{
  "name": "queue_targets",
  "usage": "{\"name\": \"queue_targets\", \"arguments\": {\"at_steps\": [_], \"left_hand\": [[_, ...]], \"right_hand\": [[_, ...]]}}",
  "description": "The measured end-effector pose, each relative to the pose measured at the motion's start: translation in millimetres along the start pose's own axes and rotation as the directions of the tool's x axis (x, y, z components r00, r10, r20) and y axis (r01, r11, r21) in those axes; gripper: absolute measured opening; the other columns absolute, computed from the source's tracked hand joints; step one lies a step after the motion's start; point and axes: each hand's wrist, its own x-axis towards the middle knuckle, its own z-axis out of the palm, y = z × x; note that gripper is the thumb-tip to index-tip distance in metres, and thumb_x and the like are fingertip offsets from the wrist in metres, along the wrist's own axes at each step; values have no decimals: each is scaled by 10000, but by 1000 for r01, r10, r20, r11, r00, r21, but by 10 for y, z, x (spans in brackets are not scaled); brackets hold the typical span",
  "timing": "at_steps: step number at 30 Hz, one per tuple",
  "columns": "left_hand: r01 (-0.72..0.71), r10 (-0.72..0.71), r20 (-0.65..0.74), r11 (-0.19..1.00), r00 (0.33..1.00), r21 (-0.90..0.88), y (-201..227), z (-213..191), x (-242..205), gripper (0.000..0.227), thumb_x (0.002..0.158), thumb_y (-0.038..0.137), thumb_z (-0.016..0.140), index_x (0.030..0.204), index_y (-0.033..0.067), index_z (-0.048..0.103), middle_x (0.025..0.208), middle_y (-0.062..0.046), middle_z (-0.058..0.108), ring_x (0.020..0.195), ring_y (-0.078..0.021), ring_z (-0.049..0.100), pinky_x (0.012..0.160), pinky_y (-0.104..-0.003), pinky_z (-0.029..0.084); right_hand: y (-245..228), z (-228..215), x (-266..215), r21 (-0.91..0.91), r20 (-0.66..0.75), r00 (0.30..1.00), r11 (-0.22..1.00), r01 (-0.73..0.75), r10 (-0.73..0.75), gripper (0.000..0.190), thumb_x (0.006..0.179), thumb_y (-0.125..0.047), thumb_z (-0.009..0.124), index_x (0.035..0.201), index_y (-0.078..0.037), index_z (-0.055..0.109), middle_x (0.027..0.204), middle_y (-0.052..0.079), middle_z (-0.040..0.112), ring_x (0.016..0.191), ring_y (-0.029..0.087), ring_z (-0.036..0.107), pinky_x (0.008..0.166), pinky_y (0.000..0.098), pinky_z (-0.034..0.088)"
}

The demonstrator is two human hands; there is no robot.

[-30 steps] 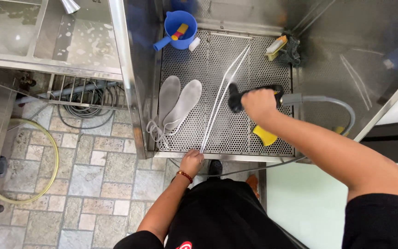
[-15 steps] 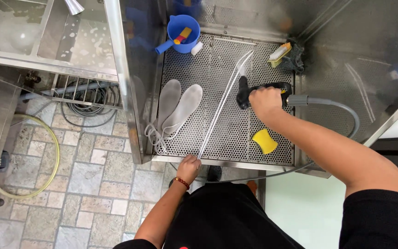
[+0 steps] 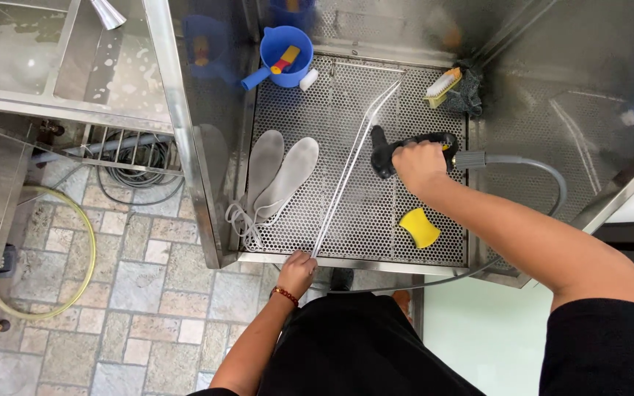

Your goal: Cleaning white shoelaces using a high-pressure water sprayer and a cleaning station.

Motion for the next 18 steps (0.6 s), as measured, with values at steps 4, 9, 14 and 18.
{"name": "queue_targets", "arguments": {"at_steps": [4, 9, 14, 18], "left_hand": [[-6, 6, -19, 1000, 1000, -7, 10, -7, 2, 114, 702, -35, 688, 705, 67, 638, 762, -74, 619, 833, -279, 617, 747, -374, 543], [7, -8, -18, 1000, 1000, -2, 25, -33, 19, 122, 691, -38, 692, 698, 69, 633, 744, -79, 603, 803, -283, 608, 720, -387, 539], [-8, 7, -42, 1000, 999, -13, 78, -86, 66, 118, 694, -25, 692, 709, 73, 628, 748, -72, 601, 808, -283, 612, 708, -390, 542], [4, -4, -33, 1000, 999, 12, 111, -111, 74, 117, 690, -19, 687, 712, 81, 631, 752, -68, 602, 812, -282, 615, 707, -392, 541]], "right_hand": [[-48, 94, 39, 58, 68, 996, 997, 55, -59, 155, 891, -161, 677, 1012, -80, 731, 988, 103, 729, 951, 289, 728, 765, 461, 586], [14, 250, 113, 11, -50, 998, 1000, 26, -25, 161, 857, -173, 700, 980, -78, 744, 974, 109, 736, 917, 300, 736, 737, 463, 591], [34, 207, 151, 64, -22, 999, 998, 24, -23, 141, 879, -160, 692, 979, -75, 744, 977, 109, 742, 926, 305, 739, 727, 457, 597], [142, 274, 335, 63, -26, 1000, 998, -15, 17, 165, 883, -173, 685, 1003, -83, 753, 1012, 113, 748, 955, 304, 745, 766, 461, 594]]}}
